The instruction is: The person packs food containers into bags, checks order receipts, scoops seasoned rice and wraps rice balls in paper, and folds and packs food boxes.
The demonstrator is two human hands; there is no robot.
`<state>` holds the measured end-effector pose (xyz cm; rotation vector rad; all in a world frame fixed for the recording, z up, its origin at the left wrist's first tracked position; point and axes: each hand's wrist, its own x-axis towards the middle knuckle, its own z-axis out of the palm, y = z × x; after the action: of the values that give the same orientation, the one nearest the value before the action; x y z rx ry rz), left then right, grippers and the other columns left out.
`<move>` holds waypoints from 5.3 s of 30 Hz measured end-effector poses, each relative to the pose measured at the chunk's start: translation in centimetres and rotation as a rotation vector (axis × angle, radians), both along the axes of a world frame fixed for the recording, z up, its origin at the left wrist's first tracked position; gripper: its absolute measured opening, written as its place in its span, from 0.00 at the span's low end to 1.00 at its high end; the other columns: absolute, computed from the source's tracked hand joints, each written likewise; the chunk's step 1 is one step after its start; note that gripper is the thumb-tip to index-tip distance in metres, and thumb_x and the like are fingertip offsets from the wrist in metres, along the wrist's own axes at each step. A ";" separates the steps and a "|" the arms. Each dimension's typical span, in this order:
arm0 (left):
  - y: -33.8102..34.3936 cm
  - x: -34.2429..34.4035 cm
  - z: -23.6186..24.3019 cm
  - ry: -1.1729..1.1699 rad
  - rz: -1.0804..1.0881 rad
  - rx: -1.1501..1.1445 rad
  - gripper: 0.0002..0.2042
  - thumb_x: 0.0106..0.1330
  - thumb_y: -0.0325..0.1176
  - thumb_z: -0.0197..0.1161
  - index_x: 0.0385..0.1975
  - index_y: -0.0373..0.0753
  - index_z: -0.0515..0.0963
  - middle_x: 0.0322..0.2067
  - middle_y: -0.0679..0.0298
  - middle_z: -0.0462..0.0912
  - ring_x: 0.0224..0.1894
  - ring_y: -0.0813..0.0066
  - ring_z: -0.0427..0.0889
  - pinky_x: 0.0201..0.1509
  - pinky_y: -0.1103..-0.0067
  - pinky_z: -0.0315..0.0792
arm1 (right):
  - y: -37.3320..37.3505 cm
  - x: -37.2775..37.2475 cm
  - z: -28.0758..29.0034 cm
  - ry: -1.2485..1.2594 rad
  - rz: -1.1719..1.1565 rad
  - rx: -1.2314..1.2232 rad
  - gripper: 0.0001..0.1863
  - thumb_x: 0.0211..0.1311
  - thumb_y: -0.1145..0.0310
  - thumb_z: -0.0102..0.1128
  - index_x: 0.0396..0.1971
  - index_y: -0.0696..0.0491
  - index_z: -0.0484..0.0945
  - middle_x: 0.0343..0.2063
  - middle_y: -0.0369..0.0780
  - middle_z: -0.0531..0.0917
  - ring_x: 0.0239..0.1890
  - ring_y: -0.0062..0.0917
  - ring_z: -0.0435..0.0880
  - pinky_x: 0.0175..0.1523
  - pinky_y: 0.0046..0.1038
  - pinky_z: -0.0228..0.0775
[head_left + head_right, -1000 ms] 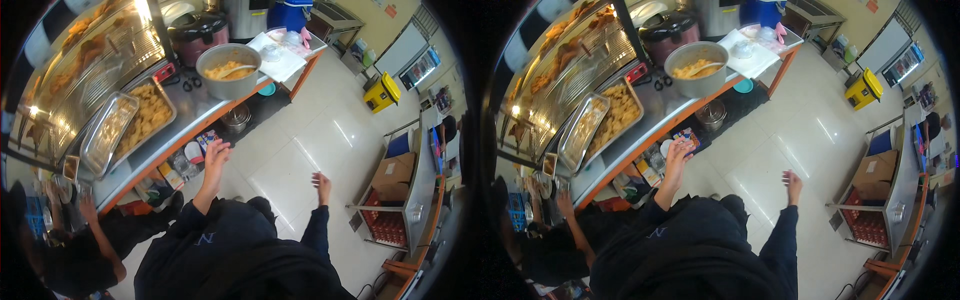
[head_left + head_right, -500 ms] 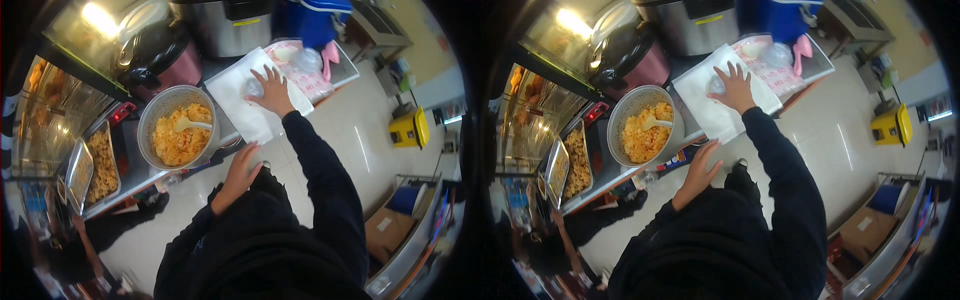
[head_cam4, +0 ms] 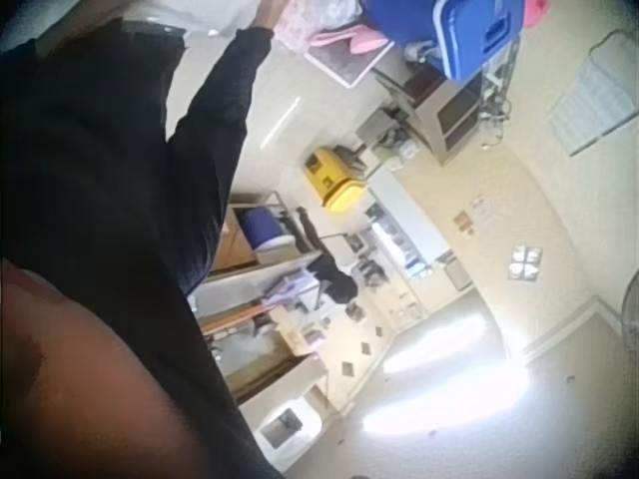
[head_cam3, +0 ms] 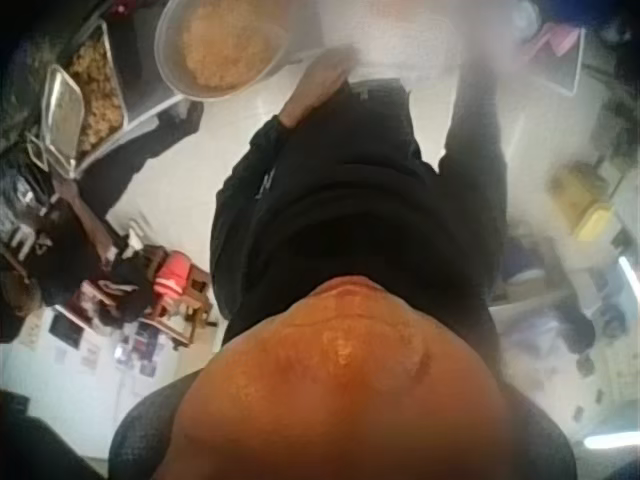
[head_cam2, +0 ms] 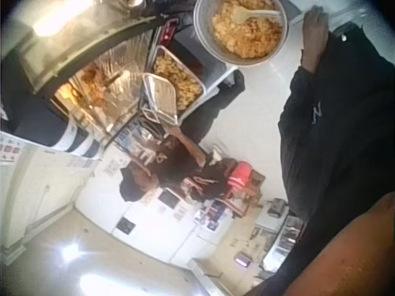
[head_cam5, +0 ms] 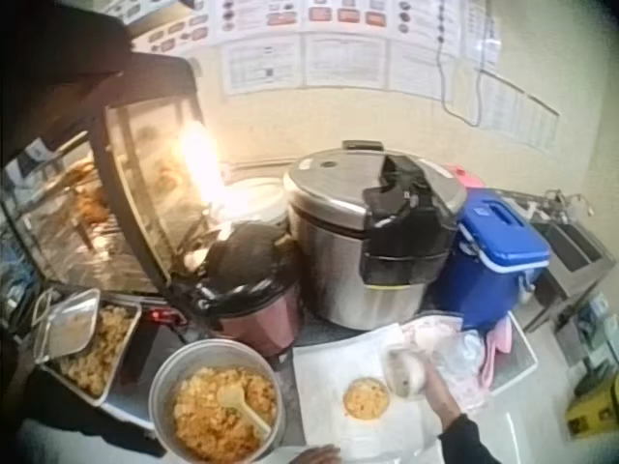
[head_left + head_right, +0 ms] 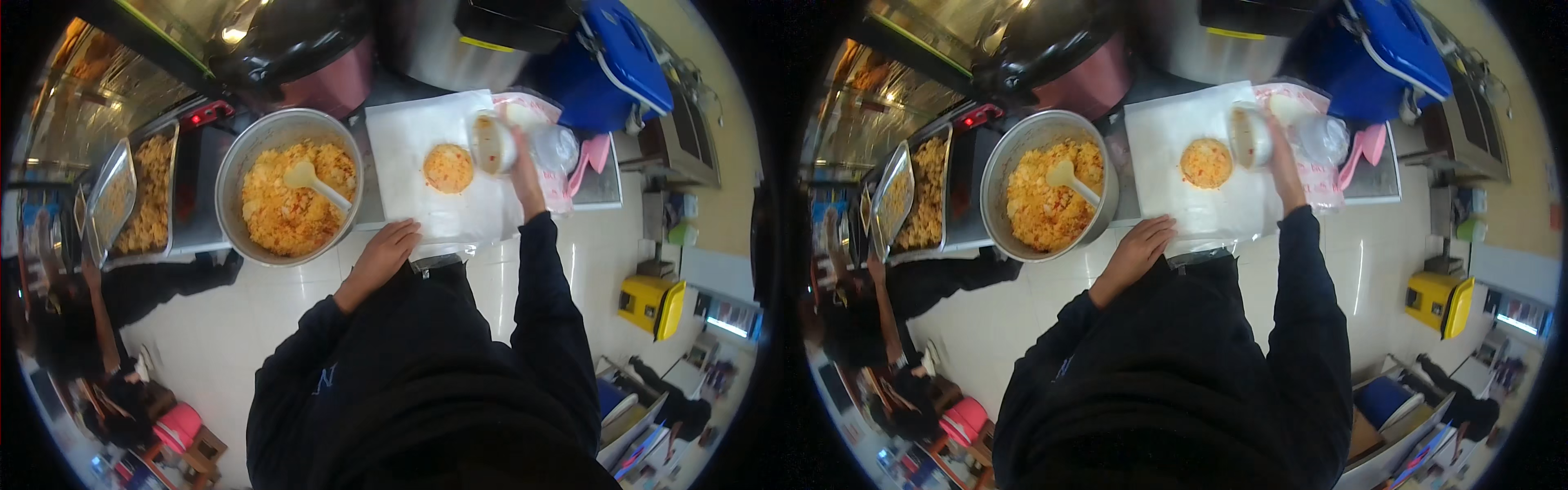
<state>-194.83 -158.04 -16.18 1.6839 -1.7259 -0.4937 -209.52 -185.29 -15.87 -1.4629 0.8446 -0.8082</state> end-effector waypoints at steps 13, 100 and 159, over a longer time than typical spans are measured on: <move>0.9 -1.1 1.1 0.087 0.357 -0.094 0.09 0.53 0.25 0.62 0.35 0.36 0.76 0.40 0.57 0.78 0.46 0.58 0.76 0.53 0.69 0.68 | 14.6 18.6 11.3 0.263 0.634 -1.047 0.37 0.47 0.37 0.54 0.52 0.49 0.68 0.48 0.50 0.72 0.52 0.40 0.71 0.56 0.48 0.56; -9.7 -6.8 1.3 -0.270 0.351 0.089 0.34 0.60 0.42 0.53 0.62 0.31 0.49 0.64 0.50 0.48 0.67 0.59 0.45 0.68 0.61 0.39 | -6.1 13.6 -2.7 0.589 0.680 -1.238 0.16 0.44 0.60 0.63 0.31 0.54 0.77 0.29 0.42 0.79 0.37 0.35 0.77 0.41 0.36 0.66; -13.2 1.0 -2.2 -0.349 0.499 0.099 0.02 0.47 0.28 0.63 0.19 0.40 0.76 0.27 0.64 0.75 0.34 0.62 0.75 0.37 0.69 0.65 | -1.1 1.0 -0.6 0.603 0.418 -0.724 0.06 0.39 0.73 0.64 0.18 0.53 0.75 0.19 0.44 0.77 0.30 0.39 0.78 0.32 0.35 0.70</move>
<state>-193.82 -171.23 -18.39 2.2843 -1.4374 -0.0545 -208.47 -186.38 -16.52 -2.5031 0.6520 -0.3472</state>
